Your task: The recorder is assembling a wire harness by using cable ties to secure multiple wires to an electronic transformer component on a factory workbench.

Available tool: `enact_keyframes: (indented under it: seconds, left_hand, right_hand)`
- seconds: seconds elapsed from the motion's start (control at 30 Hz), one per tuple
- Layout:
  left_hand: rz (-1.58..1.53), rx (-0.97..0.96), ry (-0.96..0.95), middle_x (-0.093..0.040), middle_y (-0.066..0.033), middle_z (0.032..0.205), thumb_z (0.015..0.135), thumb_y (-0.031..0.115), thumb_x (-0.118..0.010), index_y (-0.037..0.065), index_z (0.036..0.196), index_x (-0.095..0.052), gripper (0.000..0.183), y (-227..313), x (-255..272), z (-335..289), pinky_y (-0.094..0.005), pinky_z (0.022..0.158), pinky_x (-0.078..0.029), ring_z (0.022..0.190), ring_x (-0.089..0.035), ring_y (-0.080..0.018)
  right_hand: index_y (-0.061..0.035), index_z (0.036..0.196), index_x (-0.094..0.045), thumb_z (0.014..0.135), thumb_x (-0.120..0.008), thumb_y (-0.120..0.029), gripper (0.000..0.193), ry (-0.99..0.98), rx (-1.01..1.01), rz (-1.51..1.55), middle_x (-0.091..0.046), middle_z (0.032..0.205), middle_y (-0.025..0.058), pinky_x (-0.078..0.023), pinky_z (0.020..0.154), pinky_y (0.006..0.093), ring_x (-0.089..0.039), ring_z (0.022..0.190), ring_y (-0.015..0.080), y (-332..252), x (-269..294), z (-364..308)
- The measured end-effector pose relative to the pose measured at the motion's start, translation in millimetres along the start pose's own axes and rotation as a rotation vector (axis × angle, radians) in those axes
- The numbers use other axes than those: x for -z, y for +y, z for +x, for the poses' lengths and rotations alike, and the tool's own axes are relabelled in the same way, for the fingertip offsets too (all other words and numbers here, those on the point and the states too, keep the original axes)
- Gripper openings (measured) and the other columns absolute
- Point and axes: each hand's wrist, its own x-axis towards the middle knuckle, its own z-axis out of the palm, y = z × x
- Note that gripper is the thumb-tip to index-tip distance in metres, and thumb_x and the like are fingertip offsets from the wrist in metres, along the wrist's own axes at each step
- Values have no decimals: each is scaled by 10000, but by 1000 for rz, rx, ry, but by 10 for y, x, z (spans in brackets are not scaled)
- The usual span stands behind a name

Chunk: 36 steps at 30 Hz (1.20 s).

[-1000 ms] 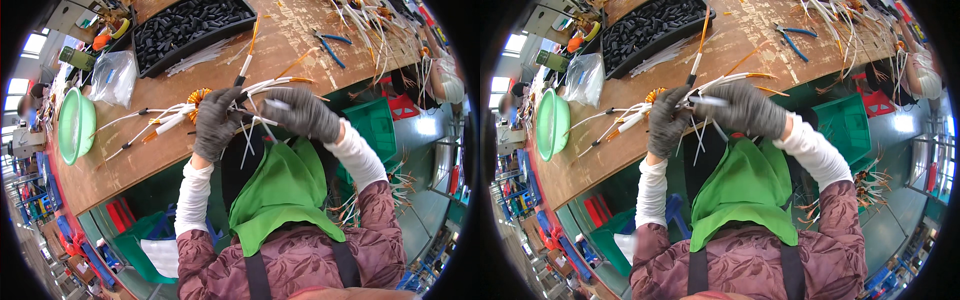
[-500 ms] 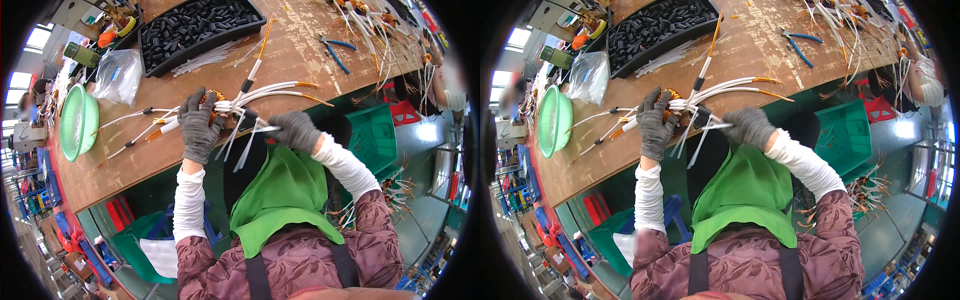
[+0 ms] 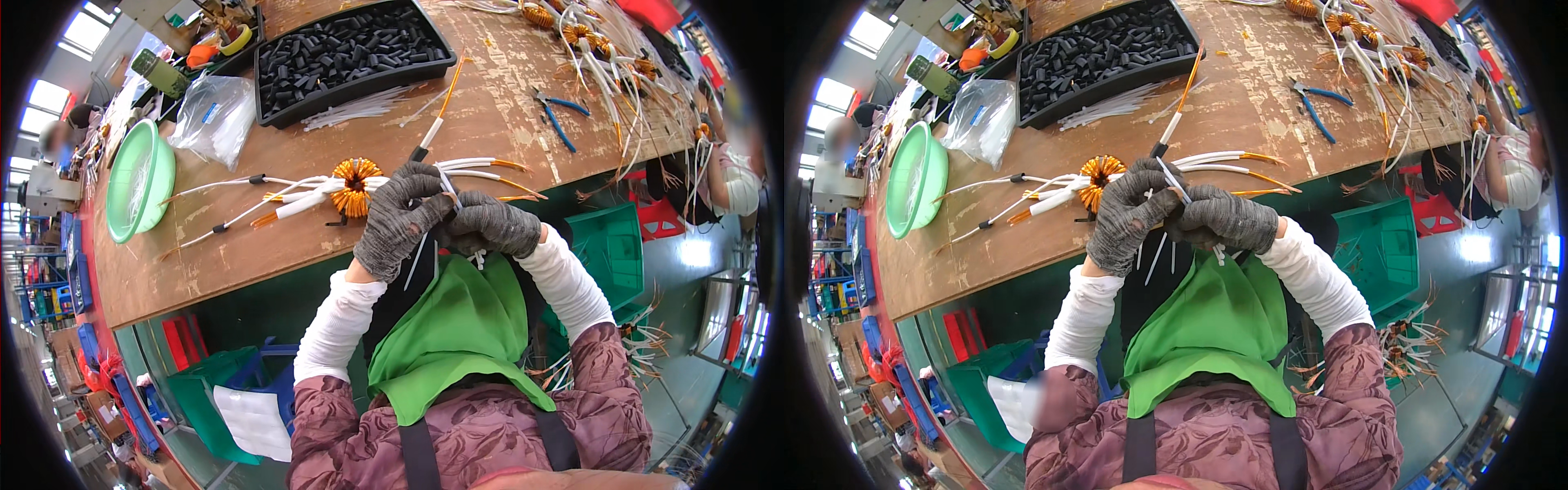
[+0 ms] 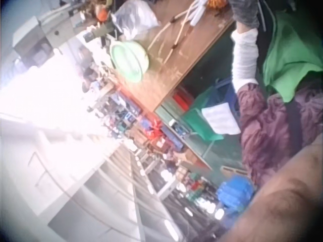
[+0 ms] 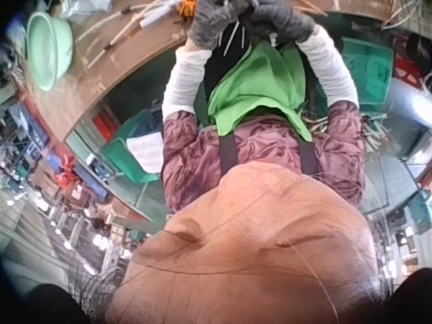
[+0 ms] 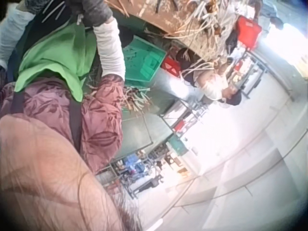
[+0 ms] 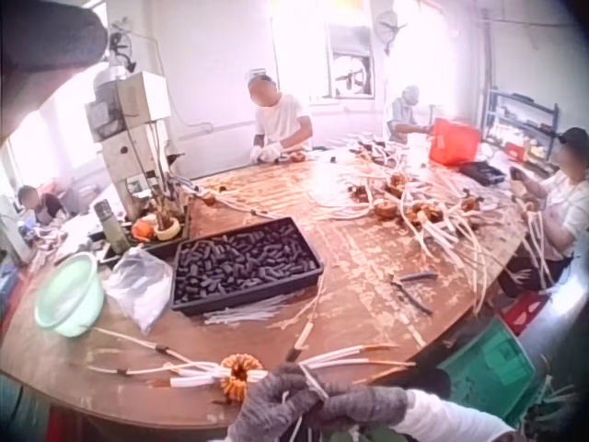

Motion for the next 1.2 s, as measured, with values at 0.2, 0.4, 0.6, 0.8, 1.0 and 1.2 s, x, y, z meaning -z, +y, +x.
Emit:
enact_keyframes:
  seconds: [0.2,0.4,0.6,0.8,1.0,1.2]
  left_hand:
    - [-261,249,307,-571,-63,898,799,91,-637,7,892,-614,127,101,61,-65,-279,780,-438,883,-546,-149]
    - [167,-22,217,-578,-36,832,826,119,-624,10,890,-615,126,69,123,-161,-247,717,-440,791,-542,-119]
    - [355,-276,826,-588,-67,808,828,122,-618,8,831,-614,114,-50,550,32,-291,723,-433,791,-548,-166]
    - [688,-163,705,-573,-118,701,787,205,-655,10,722,-616,210,-490,647,216,-373,657,-391,665,-503,-277]
    - [659,-41,612,-572,-121,671,785,201,-664,-2,737,-639,210,-394,643,205,-352,638,-392,663,-513,-250]
    - [249,28,557,-618,-91,768,800,53,-611,9,890,-653,109,-194,417,-74,-275,715,-449,787,-565,-164]
  right_hand:
    - [-40,883,-581,834,-545,-343,309,36,-6,82,-515,652,2,-357,453,196,-450,504,64,-38,-23,15]
    - [-47,1053,-585,879,-510,-299,315,61,28,-37,-566,714,18,-383,492,188,-477,554,63,-108,-19,23]
    - [-3,1123,-531,894,-453,-224,328,208,144,-64,-566,720,8,-292,376,164,-405,451,26,-224,422,216]
    - [-104,1095,-568,854,-485,-162,261,246,-68,-215,-541,606,29,-279,315,218,-398,399,45,-103,499,683]
    - [-87,965,-629,820,-574,-241,219,279,-126,-377,-511,565,11,-313,318,239,-433,395,73,-26,613,775]
    - [-75,841,-630,805,-592,-246,178,235,-3,-313,-507,561,-4,-288,340,212,-394,394,58,-56,488,728]
